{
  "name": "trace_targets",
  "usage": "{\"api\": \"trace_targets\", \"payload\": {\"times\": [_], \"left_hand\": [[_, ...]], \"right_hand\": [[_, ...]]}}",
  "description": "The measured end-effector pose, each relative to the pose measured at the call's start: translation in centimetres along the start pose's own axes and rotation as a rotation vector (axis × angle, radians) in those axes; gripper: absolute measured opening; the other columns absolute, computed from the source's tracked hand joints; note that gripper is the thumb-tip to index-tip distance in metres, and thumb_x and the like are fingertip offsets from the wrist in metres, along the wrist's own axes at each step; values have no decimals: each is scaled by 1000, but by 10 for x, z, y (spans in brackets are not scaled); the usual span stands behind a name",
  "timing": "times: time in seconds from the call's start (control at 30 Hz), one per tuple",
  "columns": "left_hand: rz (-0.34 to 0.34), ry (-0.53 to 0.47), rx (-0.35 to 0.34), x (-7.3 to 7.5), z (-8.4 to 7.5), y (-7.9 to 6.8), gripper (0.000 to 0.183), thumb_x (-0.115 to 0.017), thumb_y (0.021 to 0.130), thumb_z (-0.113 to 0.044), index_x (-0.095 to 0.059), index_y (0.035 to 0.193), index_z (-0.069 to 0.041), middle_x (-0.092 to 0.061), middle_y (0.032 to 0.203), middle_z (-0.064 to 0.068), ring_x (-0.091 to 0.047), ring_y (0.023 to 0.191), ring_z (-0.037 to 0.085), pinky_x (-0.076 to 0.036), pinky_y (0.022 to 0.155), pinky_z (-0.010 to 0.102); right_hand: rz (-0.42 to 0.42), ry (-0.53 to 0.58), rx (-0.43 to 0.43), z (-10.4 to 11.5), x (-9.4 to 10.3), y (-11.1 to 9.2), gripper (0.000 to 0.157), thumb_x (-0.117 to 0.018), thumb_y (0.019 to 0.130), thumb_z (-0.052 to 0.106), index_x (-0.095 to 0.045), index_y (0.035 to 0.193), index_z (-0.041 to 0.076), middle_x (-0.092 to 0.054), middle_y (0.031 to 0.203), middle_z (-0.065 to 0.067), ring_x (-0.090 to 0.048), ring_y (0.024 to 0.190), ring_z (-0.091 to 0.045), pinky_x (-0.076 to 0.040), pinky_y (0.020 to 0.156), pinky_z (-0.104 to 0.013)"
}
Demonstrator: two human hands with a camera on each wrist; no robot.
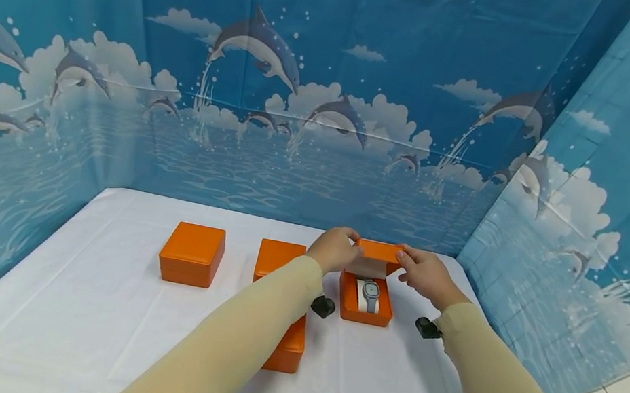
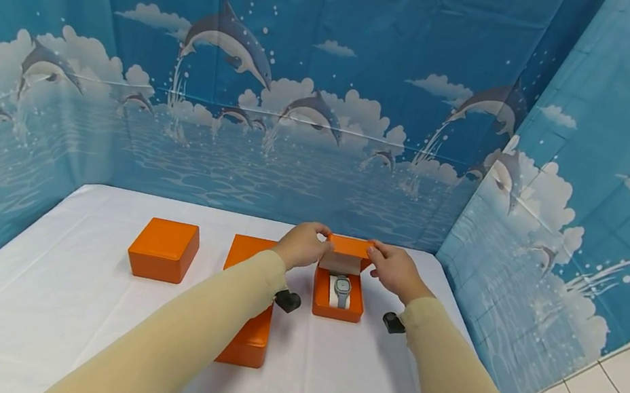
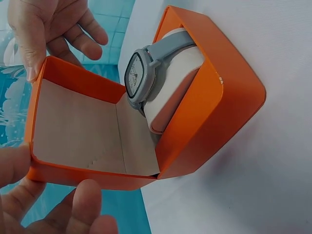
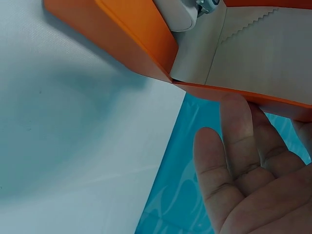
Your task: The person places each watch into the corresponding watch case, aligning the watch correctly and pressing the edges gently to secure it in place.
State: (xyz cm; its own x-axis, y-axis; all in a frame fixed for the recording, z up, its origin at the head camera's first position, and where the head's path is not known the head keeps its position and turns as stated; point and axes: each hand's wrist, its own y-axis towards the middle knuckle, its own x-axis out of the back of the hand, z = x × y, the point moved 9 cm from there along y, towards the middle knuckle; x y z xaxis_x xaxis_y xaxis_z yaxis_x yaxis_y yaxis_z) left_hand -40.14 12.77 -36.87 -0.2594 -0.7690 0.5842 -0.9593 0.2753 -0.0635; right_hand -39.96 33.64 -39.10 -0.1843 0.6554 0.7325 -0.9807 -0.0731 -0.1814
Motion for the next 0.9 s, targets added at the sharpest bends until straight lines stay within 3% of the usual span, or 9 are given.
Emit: {"api": "trace_targets", "payload": {"times": [0.47, 0.9], "left_hand": [[-1, 46, -39, -3, -2, -7, 37, -67, 104, -29, -66, 140, -19, -70, 136, 4, -68, 107, 19, -60, 94, 39], [10, 70, -56, -5, 0, -13, 34, -74, 99, -27, -71, 132, -18, -72, 125, 1, -65, 98, 16, -59, 90, 36]], "right_hand": [[17, 56, 30, -3, -5, -13, 65, -41, 113, 49, -29, 168, 14, -46, 161, -26, -64, 131, -42, -53, 111, -53], [-7, 65, 48, -10, -9, -24, 64, -48, 111, 48, -38, 165, 14, -57, 152, -24, -63, 132, -41, -51, 113, -55]]}}
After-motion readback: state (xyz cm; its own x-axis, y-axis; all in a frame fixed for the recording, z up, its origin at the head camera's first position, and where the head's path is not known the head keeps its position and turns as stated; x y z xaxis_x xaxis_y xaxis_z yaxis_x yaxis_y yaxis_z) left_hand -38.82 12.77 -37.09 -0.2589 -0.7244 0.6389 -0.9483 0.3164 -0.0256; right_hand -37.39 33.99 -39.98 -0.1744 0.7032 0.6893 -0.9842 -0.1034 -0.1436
